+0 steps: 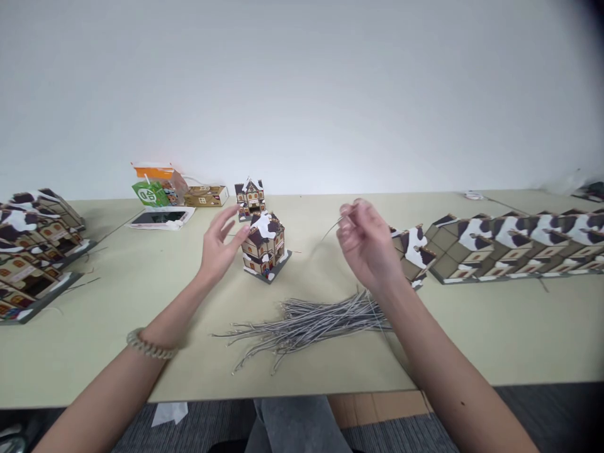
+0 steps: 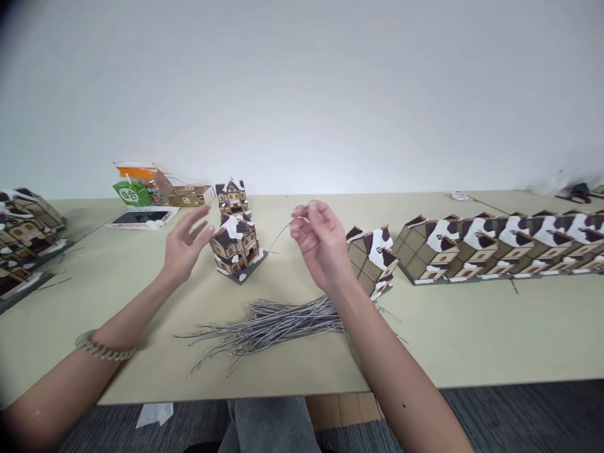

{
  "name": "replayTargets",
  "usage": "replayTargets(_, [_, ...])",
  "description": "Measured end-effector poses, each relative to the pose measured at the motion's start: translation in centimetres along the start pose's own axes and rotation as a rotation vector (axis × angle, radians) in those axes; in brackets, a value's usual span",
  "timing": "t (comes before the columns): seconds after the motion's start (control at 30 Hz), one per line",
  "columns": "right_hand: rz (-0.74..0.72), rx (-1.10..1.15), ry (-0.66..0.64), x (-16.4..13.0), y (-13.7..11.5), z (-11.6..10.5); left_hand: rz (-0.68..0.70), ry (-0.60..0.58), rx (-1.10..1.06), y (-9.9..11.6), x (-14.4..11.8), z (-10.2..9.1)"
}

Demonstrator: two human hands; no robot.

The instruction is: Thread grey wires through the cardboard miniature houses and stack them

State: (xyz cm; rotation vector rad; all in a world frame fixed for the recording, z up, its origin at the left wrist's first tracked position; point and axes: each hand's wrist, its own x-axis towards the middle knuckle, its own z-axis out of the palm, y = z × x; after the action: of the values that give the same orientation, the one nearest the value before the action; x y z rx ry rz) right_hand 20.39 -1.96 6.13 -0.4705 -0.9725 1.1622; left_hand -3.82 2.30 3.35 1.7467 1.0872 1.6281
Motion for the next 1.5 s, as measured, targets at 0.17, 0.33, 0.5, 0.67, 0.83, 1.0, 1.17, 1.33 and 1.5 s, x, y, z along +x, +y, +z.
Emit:
replayTargets(0.17, [0.025,0.106,0.061,0.2,-0.3,0.2,0.080,-0.206,-0.031,4.1,-3.3,2.8])
replayTargets(0.33, [0.106,0.019,0.031,-0.2,0.7,0.4,-0.290,-0.195,-0.396,5.1,-4.4,3.5])
replayTargets(0.5, [0.131,-0.053,0.017,-0.1,1.1,0.1,-0.472,-0.125,-0.545,4.5,-3.5,2.6])
replayTargets(0.67, [0.136,-0.052,0.077,0.2,1.2,-0.2,-0.445,-0.030,-0.557,3.4,-3.3,2.6])
replayTargets(0.83, [0.107,0.003,0.160,0.8,1.4,-1.1,-0.516,0.054,-0.613,3.0,-2.9,2.5])
replayTargets(1.0, [0.079,0.084,0.226,1.3,1.8,-1.8,-0.562,0.088,-0.647,2.9,-2.7,2.5])
replayTargets(1.17, [0.207,0.019,0.095,0.5,2.9,-0.8,-0.546,0.046,-0.623,2.5,-3.3,2.9])
replayTargets(1.33, [0.314,-0.114,-0.103,-1.0,4.6,0.7,-0.507,-0.031,-0.558,2.6,-3.9,3.2])
replayTargets(1.5, [0.289,-0.247,-0.209,-1.8,5.4,1.1,-0.447,-0.116,-0.439,2.4,-4.5,3.4])
